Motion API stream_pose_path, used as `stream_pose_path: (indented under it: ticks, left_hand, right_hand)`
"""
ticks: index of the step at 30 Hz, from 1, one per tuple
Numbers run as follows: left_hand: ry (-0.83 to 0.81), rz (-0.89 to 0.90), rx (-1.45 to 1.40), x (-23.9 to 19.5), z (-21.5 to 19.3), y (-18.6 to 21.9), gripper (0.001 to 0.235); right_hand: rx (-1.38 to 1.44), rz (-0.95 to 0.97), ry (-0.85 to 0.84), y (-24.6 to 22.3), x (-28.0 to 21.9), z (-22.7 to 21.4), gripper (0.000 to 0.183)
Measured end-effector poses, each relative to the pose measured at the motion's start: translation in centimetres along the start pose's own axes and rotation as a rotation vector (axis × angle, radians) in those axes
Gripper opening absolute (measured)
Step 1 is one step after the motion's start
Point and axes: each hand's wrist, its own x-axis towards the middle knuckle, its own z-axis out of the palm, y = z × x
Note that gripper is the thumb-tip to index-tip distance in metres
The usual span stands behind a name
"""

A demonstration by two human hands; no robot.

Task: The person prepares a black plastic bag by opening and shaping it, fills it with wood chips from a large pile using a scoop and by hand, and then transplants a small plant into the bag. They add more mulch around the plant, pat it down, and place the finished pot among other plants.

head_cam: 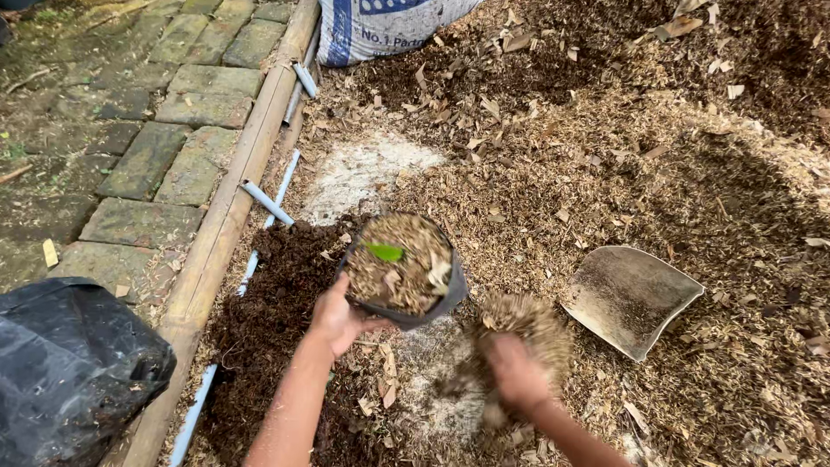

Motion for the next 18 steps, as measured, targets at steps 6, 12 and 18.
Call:
stream_pose_path:
  ticks: [6, 12, 18]
  left_hand:
    - [0.164, 0.059, -0.037, 0.4, 0.9, 3.3, 0.065]
    - [0.151, 0.123, -0.092, 2.1, 2.1, 2.7, 0.058]
    - [0.177, 0.107, -0.061, 3.6, 1.5, 2.6, 0.058]
  right_hand:
    - [0.572, 0.272, -0.029, 0.6, 2.0, 1.0, 0.090]
    - [0.158, -0.593, 0.092, -15.8, 1.6, -3.3, 0.071]
    - [0.002, -0.307, 0.020, -10.1, 9.8, -4.6, 0.058]
